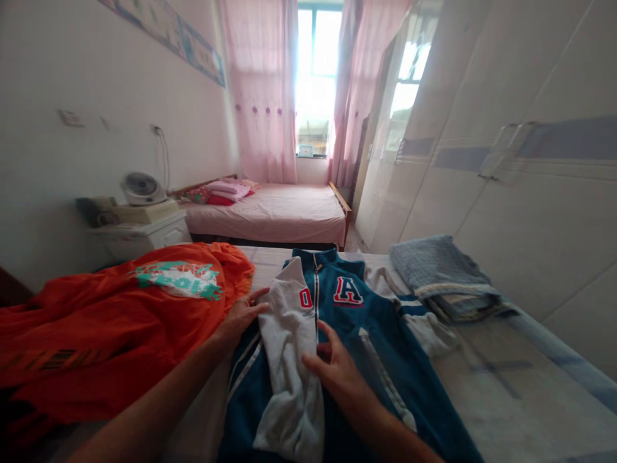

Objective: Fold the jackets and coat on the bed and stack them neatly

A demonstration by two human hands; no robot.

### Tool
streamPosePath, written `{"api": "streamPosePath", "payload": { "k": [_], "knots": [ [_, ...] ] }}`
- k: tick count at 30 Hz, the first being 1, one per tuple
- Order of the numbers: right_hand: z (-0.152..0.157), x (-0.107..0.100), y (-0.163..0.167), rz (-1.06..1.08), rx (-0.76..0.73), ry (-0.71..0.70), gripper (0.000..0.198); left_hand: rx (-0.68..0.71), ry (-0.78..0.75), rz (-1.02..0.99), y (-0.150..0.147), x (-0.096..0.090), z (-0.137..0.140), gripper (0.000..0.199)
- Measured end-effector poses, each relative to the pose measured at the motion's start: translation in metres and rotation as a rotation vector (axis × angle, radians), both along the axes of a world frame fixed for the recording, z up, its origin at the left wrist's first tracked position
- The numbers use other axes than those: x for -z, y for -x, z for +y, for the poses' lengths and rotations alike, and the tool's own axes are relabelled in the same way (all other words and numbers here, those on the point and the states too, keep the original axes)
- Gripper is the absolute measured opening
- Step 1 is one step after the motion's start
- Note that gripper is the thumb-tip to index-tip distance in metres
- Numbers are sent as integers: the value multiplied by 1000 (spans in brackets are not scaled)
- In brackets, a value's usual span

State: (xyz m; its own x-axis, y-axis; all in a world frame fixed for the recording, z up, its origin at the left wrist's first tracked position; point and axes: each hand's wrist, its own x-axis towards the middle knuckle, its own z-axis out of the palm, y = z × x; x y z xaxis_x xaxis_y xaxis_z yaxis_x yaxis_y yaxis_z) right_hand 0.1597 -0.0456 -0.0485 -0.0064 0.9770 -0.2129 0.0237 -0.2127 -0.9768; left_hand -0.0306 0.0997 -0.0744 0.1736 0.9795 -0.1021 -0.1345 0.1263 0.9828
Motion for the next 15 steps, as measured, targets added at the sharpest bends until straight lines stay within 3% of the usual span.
{"api": "streamPosePath", "payload": {
  "k": [3,6,10,13,15],
  "knots": [
    [-28,-4,8,-77,-62,-98,56,2,8,-15,-3,-3,2,51],
    [-29,-24,2,-55,21,-168,36,-28,40,-52,-5,-6,2,55],
    [-32,-38,-23,-41,173,-188,49,-42,101,-76,-4,-9,-4,55],
    [-46,-17,-35,-211,119,-80,66,-41,140,-64,-2,-12,-11,49],
    [-55,-2,-37,-336,79,-86,70,-22,149,-53,-3,-15,-14,45]
  ]
}}
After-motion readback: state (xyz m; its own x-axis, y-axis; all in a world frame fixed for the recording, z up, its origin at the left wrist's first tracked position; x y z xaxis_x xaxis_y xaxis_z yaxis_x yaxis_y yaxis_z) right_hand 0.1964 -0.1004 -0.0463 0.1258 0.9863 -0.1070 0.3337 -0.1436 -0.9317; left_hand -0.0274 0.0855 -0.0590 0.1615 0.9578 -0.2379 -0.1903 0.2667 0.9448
